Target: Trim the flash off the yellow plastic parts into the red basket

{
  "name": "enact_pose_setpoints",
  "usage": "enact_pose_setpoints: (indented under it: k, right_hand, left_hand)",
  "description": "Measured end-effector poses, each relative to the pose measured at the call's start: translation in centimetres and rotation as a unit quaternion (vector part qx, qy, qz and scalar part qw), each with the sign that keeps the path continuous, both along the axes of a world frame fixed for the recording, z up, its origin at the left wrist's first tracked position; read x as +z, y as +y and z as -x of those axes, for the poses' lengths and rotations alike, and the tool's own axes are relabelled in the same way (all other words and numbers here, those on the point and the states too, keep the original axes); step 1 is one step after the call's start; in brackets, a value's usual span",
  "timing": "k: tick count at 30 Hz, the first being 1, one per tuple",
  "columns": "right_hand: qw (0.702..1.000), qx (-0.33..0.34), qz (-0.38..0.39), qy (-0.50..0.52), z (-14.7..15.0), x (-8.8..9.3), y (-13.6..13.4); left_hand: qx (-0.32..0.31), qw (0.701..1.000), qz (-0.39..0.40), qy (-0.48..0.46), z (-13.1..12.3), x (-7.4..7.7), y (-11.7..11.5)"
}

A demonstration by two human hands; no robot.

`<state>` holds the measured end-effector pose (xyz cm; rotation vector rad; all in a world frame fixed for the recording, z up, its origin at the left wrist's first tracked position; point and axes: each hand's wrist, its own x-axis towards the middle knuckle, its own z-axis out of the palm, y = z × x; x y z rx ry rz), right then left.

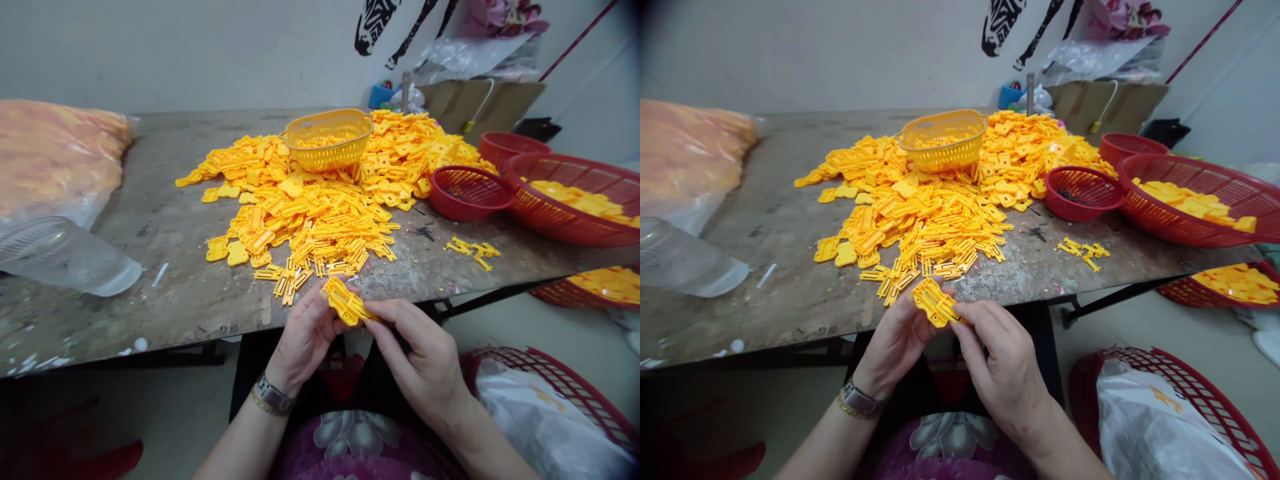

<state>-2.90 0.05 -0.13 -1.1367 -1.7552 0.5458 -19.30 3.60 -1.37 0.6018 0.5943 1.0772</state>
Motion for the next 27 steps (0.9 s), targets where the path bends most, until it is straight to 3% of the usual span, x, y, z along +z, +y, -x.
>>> enact_pose_setpoints:
  k: [27]
  right_hand:
    - [1.000, -0.004, 0.008, -0.004, 0.28, -0.48, -0.13]
  left_hand:
    - [-0.007, 0.999, 0.009, 0.037, -0.41, -0.15, -0.21]
